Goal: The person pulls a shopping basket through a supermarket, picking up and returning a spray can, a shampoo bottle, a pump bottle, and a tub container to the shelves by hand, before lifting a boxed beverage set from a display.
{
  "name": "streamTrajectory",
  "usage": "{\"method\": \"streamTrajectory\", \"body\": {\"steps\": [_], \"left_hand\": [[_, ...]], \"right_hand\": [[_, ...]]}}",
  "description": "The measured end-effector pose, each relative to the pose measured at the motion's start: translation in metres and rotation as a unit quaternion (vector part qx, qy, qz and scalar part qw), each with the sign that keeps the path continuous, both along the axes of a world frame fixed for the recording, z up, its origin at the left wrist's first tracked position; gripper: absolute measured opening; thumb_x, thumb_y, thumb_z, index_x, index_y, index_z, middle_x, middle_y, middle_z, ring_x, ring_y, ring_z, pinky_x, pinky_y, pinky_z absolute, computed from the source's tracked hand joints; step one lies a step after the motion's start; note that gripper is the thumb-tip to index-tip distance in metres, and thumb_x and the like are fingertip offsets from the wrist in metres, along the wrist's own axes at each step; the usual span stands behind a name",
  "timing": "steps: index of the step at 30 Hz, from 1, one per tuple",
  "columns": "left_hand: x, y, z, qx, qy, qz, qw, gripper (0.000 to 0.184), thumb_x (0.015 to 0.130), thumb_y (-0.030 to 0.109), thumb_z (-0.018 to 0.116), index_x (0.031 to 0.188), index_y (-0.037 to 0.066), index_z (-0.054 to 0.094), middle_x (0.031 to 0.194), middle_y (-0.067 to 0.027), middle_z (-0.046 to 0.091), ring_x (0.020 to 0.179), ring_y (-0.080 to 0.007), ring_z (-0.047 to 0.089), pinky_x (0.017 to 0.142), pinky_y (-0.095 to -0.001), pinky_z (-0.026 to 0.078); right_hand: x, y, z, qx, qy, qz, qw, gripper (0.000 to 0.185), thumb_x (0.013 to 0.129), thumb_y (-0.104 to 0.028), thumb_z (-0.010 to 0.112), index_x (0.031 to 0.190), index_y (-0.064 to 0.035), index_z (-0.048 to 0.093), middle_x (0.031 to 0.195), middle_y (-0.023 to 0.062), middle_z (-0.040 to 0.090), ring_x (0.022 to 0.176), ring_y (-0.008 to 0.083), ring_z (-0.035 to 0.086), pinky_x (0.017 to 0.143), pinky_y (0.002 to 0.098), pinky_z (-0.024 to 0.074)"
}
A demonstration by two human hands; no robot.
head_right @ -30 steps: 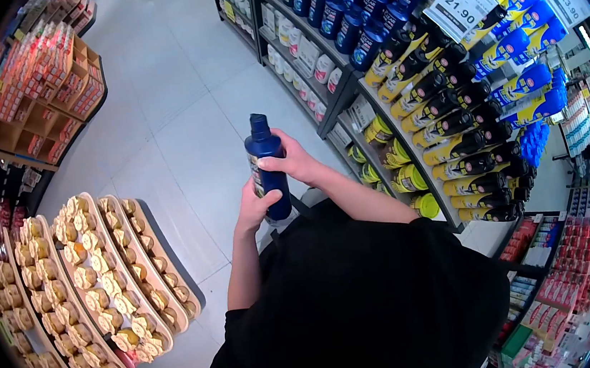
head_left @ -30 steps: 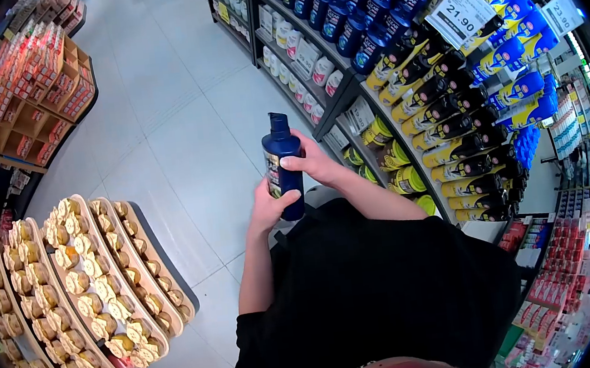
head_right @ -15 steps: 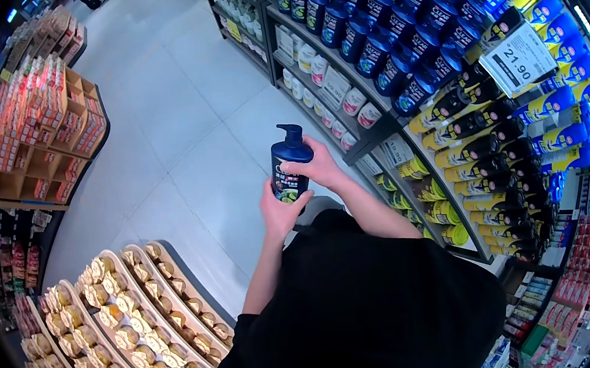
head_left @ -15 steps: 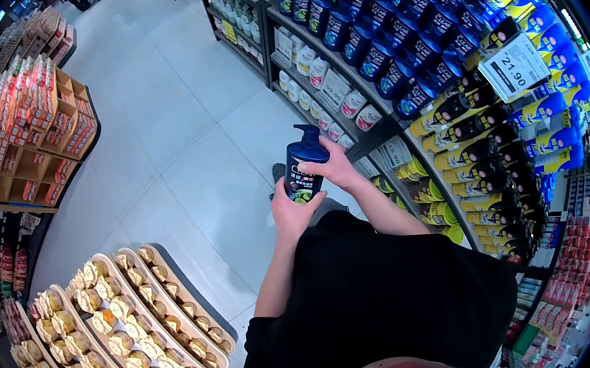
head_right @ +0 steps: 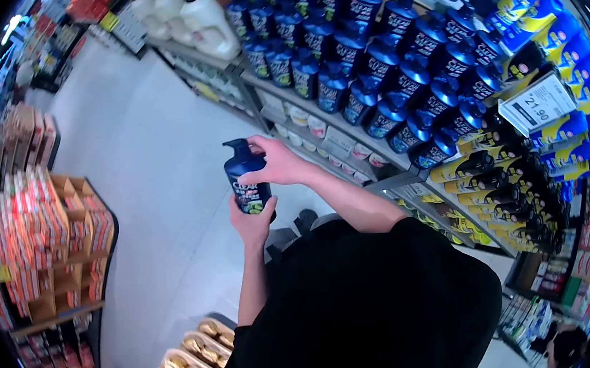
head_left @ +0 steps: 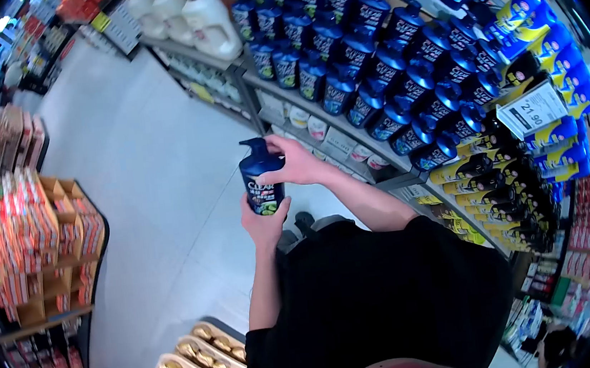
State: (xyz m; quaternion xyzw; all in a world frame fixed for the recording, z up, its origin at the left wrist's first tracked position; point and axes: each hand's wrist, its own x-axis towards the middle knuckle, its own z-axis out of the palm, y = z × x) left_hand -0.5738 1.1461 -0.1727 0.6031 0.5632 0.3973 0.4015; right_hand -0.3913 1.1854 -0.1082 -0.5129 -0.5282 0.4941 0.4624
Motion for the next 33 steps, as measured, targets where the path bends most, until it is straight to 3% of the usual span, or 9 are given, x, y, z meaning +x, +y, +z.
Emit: {"method": "streamTrajectory", "body": {"steps": [2,8,11,14,17,19,23,28,33], "left_hand": [[0.012,0.039,-0.009,-0.005,-0.008,-0.012,1.000,0.089,0.059,0.032,0.095,0.128,-0.005,0.052,0.110,-0.0167,0.067,0.095,-0.0260,0.066,0.087,-0.0388,0.052],[0.034,0.176,-0.047,0.039,-0.057,-0.127,0.990,0.087,0.060,0.026,0.094,0.129,-0.005,0.051,0.118,-0.0173,0.063,0.103,-0.0237,0.061,0.091,-0.0385,0.050],[0.044,0.250,-0.044,0.077,-0.022,-0.158,0.984,0.090,0.060,0.026,0.095,0.131,-0.006,0.050,0.118,-0.0174,0.063,0.103,-0.0242,0.061,0.092,-0.0381,0.050],[0.056,0.322,-0.046,0.040,-0.074,-0.182,0.980,0.092,0.059,0.026,0.096,0.132,-0.005,0.049,0.118,-0.0173,0.063,0.104,-0.0252,0.062,0.092,-0.0383,0.050],[0.074,0.386,-0.045,0.024,-0.162,-0.202,0.965,0.089,0.057,0.023,0.095,0.130,-0.002,0.051,0.116,-0.0163,0.062,0.102,-0.0260,0.062,0.091,-0.0382,0.051],[0.094,0.424,-0.076,0.081,-0.188,-0.199,0.959,0.087,0.056,0.019,0.094,0.129,-0.001,0.052,0.113,-0.0141,0.061,0.100,-0.0269,0.061,0.090,-0.0389,0.050],[0.117,0.477,-0.070,0.192,-0.050,-0.200,0.960,0.085,0.056,0.017,0.092,0.130,0.003,0.053,0.115,-0.0151,0.061,0.104,-0.0344,0.058,0.093,-0.0431,0.047],[0.147,0.523,-0.079,0.028,-0.101,-0.310,0.945,0.077,0.060,0.013,0.091,0.127,0.002,0.056,0.116,-0.0179,0.066,0.108,-0.0336,0.064,0.093,-0.0416,0.051],[0.171,0.541,-0.111,-0.005,-0.139,-0.363,0.921,0.073,0.064,0.013,0.090,0.127,0.001,0.056,0.111,-0.0177,0.069,0.100,-0.0302,0.069,0.087,-0.0379,0.055]], "right_hand": [[0.017,0.033,0.012,0.009,-0.045,-0.010,0.999,0.081,0.069,-0.020,0.088,0.137,-0.0013,0.047,0.125,0.0155,0.064,0.119,0.0250,0.060,0.104,0.0388,0.0469],[0.035,0.125,0.037,0.061,-0.284,-0.053,0.955,0.083,0.069,-0.027,0.079,0.140,-0.0041,0.043,0.108,0.0217,0.067,0.101,0.0396,0.065,0.090,0.0456,0.0509],[0.032,0.182,0.047,0.009,-0.323,-0.076,0.943,0.079,0.069,-0.027,0.079,0.137,-0.0050,0.045,0.106,0.0226,0.067,0.101,0.0402,0.064,0.088,0.0457,0.0514],[0.024,0.243,0.056,0.038,-0.387,-0.128,0.912,0.066,0.068,-0.026,0.079,0.126,-0.0063,0.056,0.104,0.0183,0.068,0.095,0.0379,0.067,0.081,0.0446,0.0541],[0.021,0.297,0.072,0.052,-0.423,-0.132,0.895,0.059,0.067,-0.025,0.081,0.118,-0.0041,0.060,0.106,0.0158,0.068,0.097,0.0350,0.067,0.083,0.0413,0.0542],[0.028,0.329,0.057,0.075,-0.468,-0.129,0.871,0.057,0.065,-0.024,0.083,0.115,-0.0045,0.061,0.106,0.0147,0.068,0.097,0.0351,0.066,0.085,0.0427,0.0525],[0.049,0.381,0.034,0.108,-0.579,-0.099,0.802,0.055,0.061,-0.020,0.080,0.111,-0.0051,0.061,0.106,0.0137,0.068,0.104,0.0338,0.063,0.098,0.0455,0.0430],[0.080,0.424,0.007,0.064,-0.605,-0.093,0.788,0.054,0.061,-0.019,0.078,0.108,-0.0059,0.058,0.101,0.0127,0.067,0.099,0.0328,0.062,0.090,0.0443,0.0439],[0.096,0.434,-0.027,0.011,-0.647,-0.100,0.756,0.052,0.061,-0.016,0.080,0.108,-0.0081,0.057,0.097,0.0108,0.067,0.094,0.0318,0.064,0.086,0.0439,0.0446]]}}
